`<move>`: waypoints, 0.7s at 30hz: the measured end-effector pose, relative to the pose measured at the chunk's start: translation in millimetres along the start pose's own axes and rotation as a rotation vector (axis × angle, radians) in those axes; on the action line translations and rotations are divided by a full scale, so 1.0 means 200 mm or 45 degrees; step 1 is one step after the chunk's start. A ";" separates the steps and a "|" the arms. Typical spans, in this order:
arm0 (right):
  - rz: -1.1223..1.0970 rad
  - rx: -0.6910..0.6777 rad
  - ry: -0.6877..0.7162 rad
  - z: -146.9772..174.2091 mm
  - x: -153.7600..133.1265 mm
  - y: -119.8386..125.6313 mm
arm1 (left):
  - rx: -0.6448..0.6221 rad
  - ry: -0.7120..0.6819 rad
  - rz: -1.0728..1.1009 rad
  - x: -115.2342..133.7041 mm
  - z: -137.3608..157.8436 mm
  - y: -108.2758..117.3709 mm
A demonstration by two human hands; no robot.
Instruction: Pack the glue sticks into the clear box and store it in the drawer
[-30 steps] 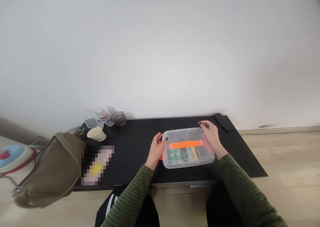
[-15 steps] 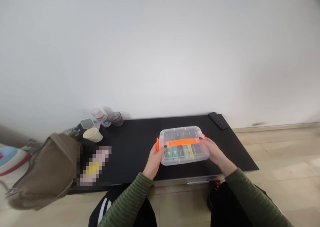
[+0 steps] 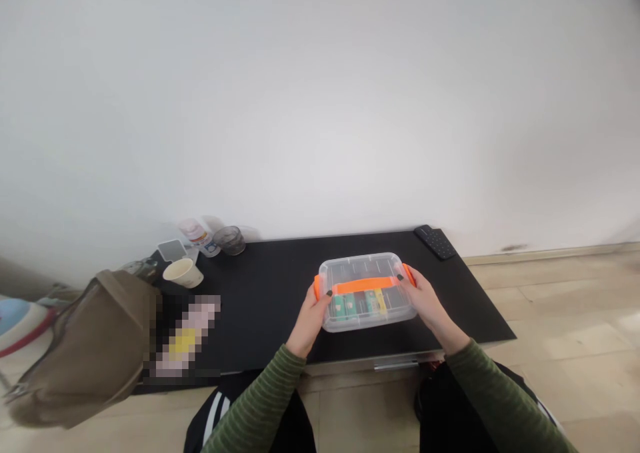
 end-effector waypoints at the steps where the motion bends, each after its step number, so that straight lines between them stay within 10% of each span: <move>1: 0.006 -0.026 -0.014 0.00 0.00 0.00 | 0.010 -0.003 -0.008 0.00 0.00 0.00; 21: 0.286 -0.159 0.014 -0.01 -0.01 -0.01 | 0.105 -0.103 -0.398 0.05 0.01 -0.01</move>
Point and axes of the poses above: each hand's wrist, its own z-axis away from the middle knuckle, its own y-axis out of the back of the hand, x = y × z, the point moved 6 cm from there along -z, towards the middle knuckle, and after that the axes turned 2 degrees about y, right-handed, at the moved point
